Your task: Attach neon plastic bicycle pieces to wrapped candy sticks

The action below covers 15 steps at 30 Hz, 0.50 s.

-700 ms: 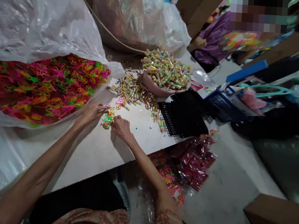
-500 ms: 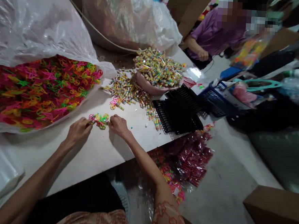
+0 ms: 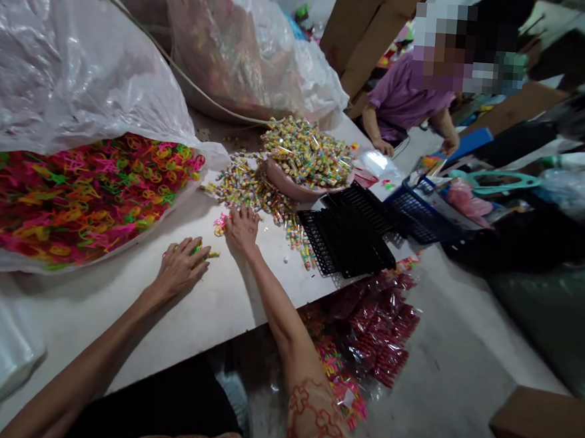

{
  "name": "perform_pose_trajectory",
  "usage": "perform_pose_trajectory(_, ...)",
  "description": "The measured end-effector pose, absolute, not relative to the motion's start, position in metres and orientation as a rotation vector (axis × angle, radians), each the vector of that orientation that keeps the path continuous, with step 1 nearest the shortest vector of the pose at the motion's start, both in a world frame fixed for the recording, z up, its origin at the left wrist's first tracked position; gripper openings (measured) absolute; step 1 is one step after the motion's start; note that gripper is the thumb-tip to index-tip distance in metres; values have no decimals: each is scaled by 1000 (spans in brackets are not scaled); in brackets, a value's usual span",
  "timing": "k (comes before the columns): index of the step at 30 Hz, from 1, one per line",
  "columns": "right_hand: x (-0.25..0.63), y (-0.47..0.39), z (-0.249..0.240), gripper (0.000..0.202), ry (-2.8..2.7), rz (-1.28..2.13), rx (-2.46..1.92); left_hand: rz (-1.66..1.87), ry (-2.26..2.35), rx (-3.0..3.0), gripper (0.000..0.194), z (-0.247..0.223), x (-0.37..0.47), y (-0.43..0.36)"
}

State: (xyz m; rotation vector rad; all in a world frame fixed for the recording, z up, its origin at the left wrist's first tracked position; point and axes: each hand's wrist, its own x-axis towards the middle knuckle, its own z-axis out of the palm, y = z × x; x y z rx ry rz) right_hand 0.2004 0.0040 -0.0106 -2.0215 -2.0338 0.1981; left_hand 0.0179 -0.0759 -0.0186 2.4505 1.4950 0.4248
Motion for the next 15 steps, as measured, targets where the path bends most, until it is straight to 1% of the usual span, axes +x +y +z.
perform_pose_trajectory(6,208,-45,-35,34,-1995,272,-1889,420,1564,2459,38,-26,-23,-137)
perform_pose_trajectory(11,188,-57,-40,32,-2002,328,-1757,340,1521,2399,43,-18,-44,-147)
perform_pose_trajectory(13,183,-61,-37,33,-2050,355,-1724,440,1505,2363,40,-11,-52,-137)
perform_pose_trajectory(15,183,-65,-32,35,-2101,400,-1714,641,1602,2266,38,-4,-64,-119)
